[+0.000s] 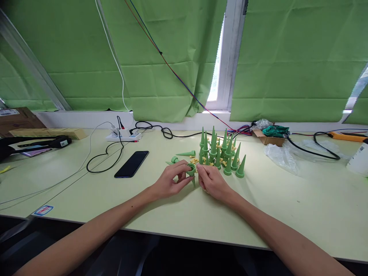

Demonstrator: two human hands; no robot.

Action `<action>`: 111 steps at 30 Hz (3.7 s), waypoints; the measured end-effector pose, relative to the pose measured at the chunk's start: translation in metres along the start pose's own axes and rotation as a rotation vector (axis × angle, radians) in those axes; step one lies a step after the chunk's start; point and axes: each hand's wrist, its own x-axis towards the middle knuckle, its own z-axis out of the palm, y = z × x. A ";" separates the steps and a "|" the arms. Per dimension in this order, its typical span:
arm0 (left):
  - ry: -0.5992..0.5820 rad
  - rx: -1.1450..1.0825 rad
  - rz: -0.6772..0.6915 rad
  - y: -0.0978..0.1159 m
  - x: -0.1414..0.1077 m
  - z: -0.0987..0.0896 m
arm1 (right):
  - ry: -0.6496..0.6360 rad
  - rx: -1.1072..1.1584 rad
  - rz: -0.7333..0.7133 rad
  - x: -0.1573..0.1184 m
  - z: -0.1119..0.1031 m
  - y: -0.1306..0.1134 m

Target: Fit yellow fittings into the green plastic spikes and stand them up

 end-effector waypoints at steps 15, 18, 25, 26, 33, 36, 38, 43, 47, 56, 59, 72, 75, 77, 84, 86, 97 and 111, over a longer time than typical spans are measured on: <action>-0.038 -0.001 0.011 -0.001 -0.003 0.002 | -0.025 -0.004 0.016 0.002 -0.002 -0.003; -0.054 0.016 0.004 0.000 -0.002 0.002 | -0.003 -0.001 0.003 0.001 -0.002 -0.001; -0.011 0.009 0.044 0.001 -0.002 0.000 | 0.027 0.069 0.003 0.002 0.000 0.002; -0.002 0.002 0.050 0.002 -0.002 0.000 | 0.033 0.072 0.003 0.002 0.001 0.003; 0.136 -0.169 -0.144 0.010 0.004 -0.003 | 0.070 0.078 -0.006 0.001 0.002 0.006; 0.150 -0.127 -0.280 0.012 0.009 -0.005 | 0.072 0.065 -0.017 0.001 0.001 0.003; 0.096 -0.163 -0.373 0.010 0.012 -0.005 | 0.066 0.056 -0.021 0.002 0.001 0.001; -0.160 -0.537 -0.639 0.004 0.014 -0.004 | 0.041 0.041 -0.038 0.002 0.000 0.001; -0.187 -0.749 -0.678 -0.002 0.014 -0.005 | -0.010 -0.001 -0.042 0.000 0.000 0.001; -0.176 -0.737 -0.636 -0.003 0.012 -0.008 | -0.070 -0.050 -0.059 -0.001 0.001 0.003; -0.159 -0.687 -0.605 -0.003 0.011 -0.009 | -0.071 -0.067 -0.067 0.000 0.001 0.004; -0.118 -0.437 -0.471 -0.004 0.008 -0.007 | -0.071 -0.104 -0.067 0.000 0.001 0.007; -0.115 -0.382 -0.459 -0.005 0.007 -0.007 | -0.075 -0.102 -0.071 0.000 0.001 0.008; -0.110 -0.363 -0.456 -0.003 0.006 -0.007 | -0.075 -0.107 -0.072 0.000 0.001 0.008; -0.059 -0.289 -0.368 0.002 0.008 -0.007 | -0.066 -0.102 -0.068 0.000 0.000 0.010; -0.048 -0.261 -0.324 0.002 0.008 -0.006 | -0.061 -0.102 -0.064 0.000 0.000 0.010; -0.023 -0.115 -0.210 0.001 0.005 -0.006 | -0.059 -0.072 -0.004 0.002 0.000 0.006; -0.064 0.012 -0.073 -0.002 0.001 -0.003 | -0.026 -0.084 0.075 0.002 0.001 0.002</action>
